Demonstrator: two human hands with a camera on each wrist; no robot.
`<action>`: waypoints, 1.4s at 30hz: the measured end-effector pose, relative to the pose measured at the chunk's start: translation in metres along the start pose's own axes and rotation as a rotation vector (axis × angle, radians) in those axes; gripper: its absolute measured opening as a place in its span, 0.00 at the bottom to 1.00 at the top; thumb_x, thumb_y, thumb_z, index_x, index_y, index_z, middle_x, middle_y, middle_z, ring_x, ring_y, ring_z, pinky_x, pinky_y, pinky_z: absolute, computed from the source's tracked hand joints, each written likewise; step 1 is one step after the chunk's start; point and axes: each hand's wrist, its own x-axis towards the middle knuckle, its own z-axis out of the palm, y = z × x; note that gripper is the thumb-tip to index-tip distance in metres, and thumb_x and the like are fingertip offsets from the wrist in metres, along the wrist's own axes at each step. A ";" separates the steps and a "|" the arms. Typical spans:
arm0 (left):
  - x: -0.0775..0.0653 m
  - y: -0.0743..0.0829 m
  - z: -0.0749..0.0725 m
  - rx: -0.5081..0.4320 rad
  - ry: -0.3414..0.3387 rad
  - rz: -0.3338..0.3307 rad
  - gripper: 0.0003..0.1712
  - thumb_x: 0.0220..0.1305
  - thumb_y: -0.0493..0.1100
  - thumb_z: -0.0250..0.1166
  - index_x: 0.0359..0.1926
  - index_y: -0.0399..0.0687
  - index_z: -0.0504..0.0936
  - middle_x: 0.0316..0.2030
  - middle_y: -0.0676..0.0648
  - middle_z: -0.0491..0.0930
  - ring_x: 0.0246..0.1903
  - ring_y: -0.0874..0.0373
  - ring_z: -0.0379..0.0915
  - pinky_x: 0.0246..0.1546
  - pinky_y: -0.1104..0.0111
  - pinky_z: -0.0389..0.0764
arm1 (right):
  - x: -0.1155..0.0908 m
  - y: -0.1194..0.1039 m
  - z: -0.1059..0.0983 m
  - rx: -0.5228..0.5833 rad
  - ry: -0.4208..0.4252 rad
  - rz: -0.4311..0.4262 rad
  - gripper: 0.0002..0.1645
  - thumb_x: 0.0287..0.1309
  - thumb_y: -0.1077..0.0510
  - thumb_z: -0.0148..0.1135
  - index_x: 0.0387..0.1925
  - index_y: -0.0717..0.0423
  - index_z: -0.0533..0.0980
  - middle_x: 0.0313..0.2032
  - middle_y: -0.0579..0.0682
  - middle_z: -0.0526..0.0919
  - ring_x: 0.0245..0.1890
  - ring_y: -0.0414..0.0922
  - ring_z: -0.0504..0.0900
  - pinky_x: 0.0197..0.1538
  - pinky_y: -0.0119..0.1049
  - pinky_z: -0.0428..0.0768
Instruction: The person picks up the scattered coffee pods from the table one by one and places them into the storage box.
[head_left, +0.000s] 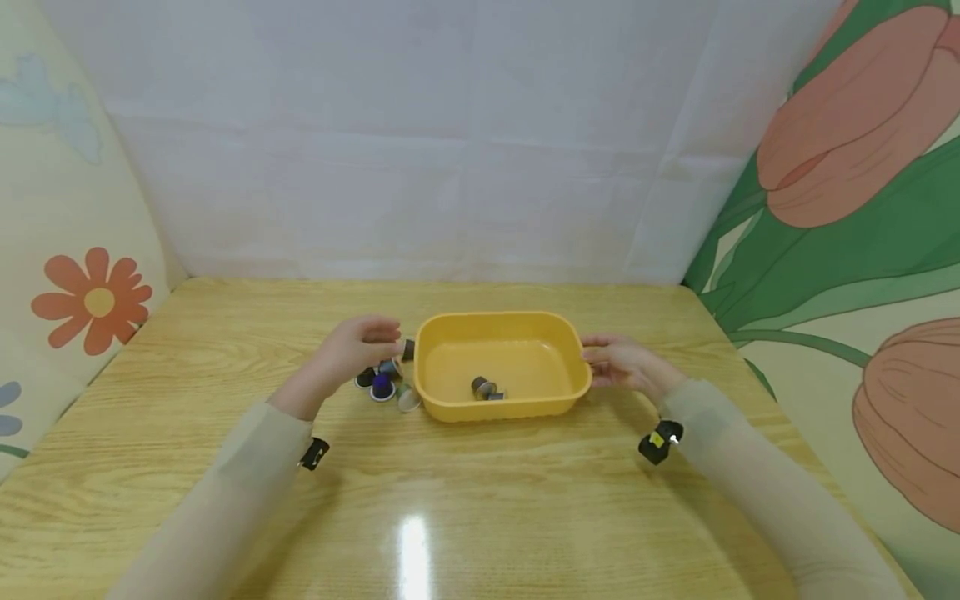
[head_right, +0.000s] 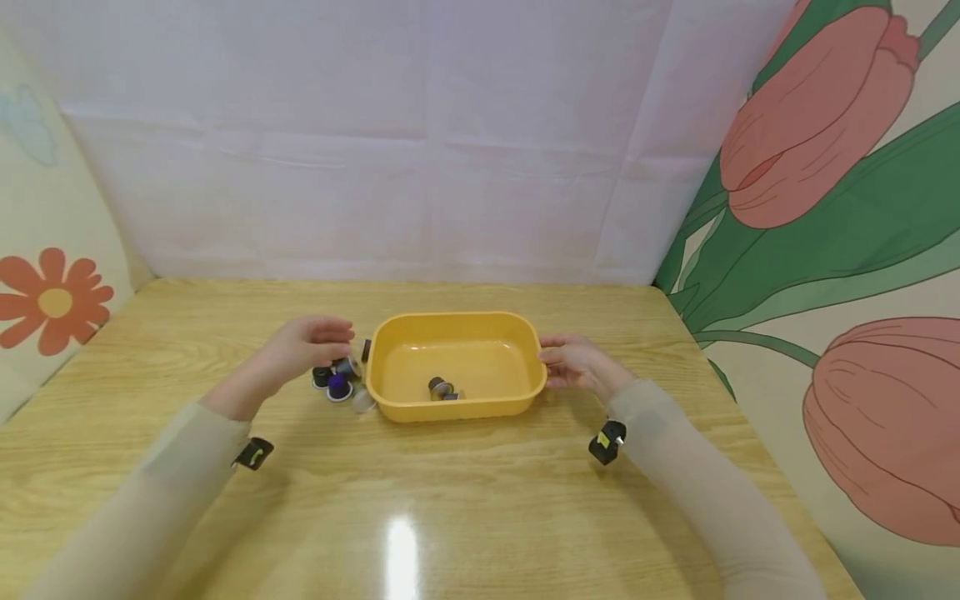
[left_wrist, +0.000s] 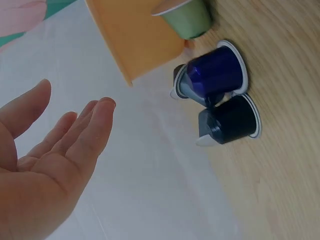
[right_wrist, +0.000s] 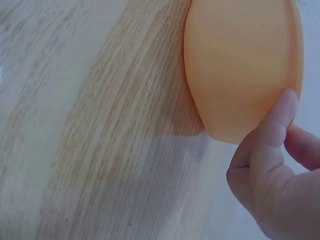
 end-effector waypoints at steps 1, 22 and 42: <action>-0.001 -0.001 -0.001 0.007 0.007 0.002 0.30 0.72 0.37 0.57 0.68 0.28 0.61 0.63 0.28 0.66 0.62 0.37 0.65 0.61 0.50 0.70 | 0.000 0.000 0.000 -0.007 0.001 0.000 0.31 0.70 0.69 0.46 0.70 0.71 0.51 0.31 0.48 0.78 0.29 0.40 0.79 0.30 0.30 0.83; -0.017 -0.028 -0.008 0.155 0.078 -0.049 0.33 0.72 0.41 0.57 0.70 0.28 0.58 0.65 0.27 0.62 0.64 0.33 0.59 0.61 0.44 0.67 | 0.001 -0.001 -0.001 -0.017 0.027 0.019 0.32 0.71 0.67 0.46 0.72 0.69 0.51 0.36 0.51 0.77 0.30 0.40 0.78 0.31 0.30 0.83; -0.017 -0.053 -0.005 0.294 0.108 -0.070 0.41 0.71 0.44 0.59 0.73 0.29 0.50 0.68 0.27 0.56 0.66 0.28 0.49 0.63 0.38 0.58 | 0.000 -0.002 -0.001 0.003 0.018 0.031 0.32 0.71 0.68 0.45 0.72 0.69 0.51 0.38 0.53 0.76 0.31 0.41 0.78 0.32 0.31 0.83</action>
